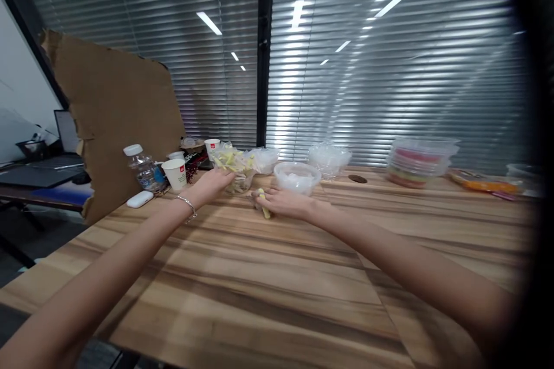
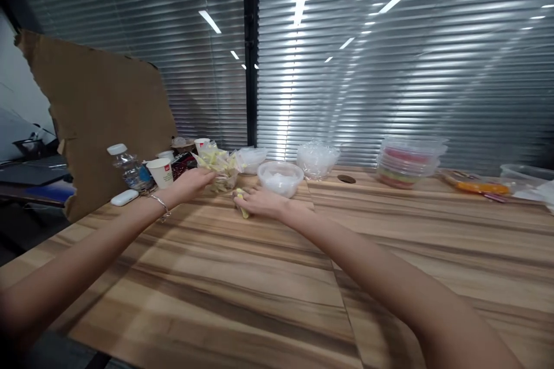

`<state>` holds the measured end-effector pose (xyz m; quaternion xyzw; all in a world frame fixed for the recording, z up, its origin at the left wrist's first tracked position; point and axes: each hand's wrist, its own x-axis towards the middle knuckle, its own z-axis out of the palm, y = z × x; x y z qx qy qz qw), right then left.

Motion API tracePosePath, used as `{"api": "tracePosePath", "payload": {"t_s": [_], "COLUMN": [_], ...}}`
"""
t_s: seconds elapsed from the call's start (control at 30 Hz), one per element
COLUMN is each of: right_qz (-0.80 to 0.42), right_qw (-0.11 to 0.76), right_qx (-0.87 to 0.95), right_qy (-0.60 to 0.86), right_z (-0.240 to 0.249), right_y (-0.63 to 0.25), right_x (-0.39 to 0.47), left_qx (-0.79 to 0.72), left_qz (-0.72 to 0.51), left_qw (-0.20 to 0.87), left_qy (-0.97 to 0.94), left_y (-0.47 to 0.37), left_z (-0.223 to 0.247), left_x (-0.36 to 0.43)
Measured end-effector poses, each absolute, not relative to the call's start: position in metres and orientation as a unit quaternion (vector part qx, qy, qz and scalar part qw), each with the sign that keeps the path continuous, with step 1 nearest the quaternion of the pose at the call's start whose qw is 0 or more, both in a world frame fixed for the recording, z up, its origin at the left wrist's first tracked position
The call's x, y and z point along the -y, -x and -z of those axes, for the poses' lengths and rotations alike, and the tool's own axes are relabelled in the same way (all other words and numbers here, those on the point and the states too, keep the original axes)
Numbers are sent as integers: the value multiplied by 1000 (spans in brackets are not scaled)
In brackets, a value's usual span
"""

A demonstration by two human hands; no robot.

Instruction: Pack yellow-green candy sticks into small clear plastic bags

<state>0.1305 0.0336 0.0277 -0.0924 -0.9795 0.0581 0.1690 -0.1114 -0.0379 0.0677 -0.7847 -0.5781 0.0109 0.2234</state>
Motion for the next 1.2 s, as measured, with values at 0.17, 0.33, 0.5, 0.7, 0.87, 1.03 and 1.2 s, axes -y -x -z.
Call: {"api": "tracePosePath", "payload": {"t_s": [0.17, 0.33, 0.5, 0.7, 0.87, 1.03, 1.2], "right_qz": [31, 57, -62, -217, -271, -268, -298], "right_qw": [106, 151, 306, 418, 442, 439, 442], "right_qx": [991, 983, 909, 819, 791, 791, 781], "right_qy": [76, 85, 278, 327, 325, 332, 327], "right_z": [-23, -25, -34, -43, -50, -54, -54], "right_y": [-118, -128, -144, -148, -136, -133, -132], "right_x": [-45, -29, -25, -37, -40, -43, -49], "left_qx": [580, 558, 569, 516, 485, 477, 533], "left_qz": [6, 17, 29, 98, 100, -24, -82], "left_qw": [237, 251, 262, 307, 234, 136, 140], "left_qy": [779, 791, 779, 794, 837, 868, 830], "left_y": [104, 100, 91, 68, 56, 59, 68], "left_z": [-65, -63, -67, -84, -110, -139, -160], "left_x": [46, 56, 70, 63, 10, -25, -36]}}
